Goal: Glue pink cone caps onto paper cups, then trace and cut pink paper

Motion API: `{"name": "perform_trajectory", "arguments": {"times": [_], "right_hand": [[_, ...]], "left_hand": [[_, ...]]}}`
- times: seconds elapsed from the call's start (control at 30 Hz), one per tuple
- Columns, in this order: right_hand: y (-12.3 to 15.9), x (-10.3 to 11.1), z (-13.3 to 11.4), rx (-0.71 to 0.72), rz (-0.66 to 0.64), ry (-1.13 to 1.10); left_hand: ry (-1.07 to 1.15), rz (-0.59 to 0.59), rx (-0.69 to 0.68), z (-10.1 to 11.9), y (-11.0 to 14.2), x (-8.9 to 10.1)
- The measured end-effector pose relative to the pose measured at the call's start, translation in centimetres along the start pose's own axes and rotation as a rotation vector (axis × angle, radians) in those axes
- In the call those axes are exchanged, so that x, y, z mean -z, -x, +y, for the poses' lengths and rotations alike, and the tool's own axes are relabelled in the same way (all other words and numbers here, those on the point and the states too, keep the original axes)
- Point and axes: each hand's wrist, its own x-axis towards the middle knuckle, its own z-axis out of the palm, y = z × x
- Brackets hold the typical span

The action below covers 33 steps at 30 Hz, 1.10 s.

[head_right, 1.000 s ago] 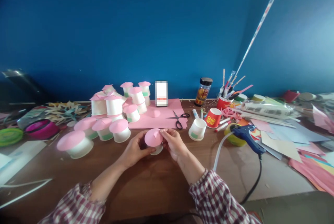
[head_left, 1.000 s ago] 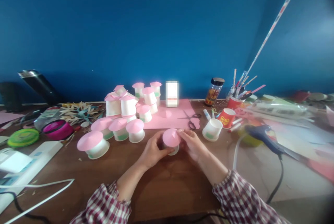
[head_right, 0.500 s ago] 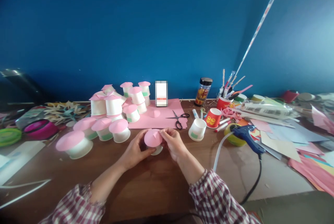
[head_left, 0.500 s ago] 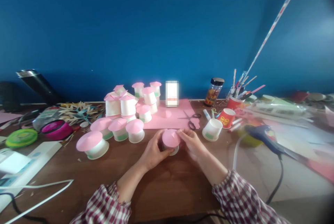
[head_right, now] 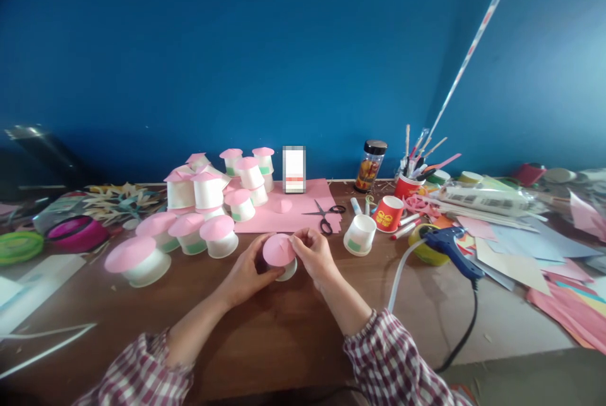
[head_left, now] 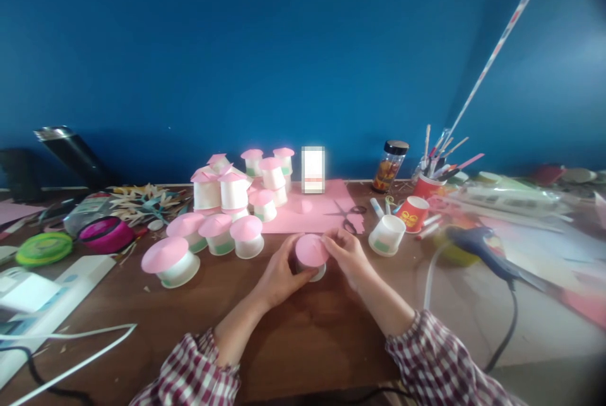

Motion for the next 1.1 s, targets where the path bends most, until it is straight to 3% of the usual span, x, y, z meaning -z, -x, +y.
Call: {"name": "perform_trajectory", "arguments": {"times": [0.13,0.27,0.4,0.57,0.73,1.1], "right_hand": [[0.0,0.1,-0.2,0.043,0.008,0.054],[-0.1,0.2,-0.1,0.059,-0.006,0.083],[-0.2,0.3,0.0,0.063,-0.019,0.095],[0.0,0.3,0.2,0.049,-0.024,0.082],[0.0,0.4,0.3,0.053,-0.049,0.071],[-0.2,0.6,0.2,0.088,-0.022,0.127]], "left_hand": [[0.012,-0.074,-0.021,0.1,0.3,0.4],[0.119,-0.109,0.093,-0.2,0.5,0.8],[0.258,-0.042,0.271,0.0,0.1,0.6],[0.219,0.035,0.379,1.0,-0.7,-0.4],[0.176,0.154,0.380,1.2,-1.0,-1.5],[0.152,0.160,0.370,1.9,-1.0,-1.8]]}}
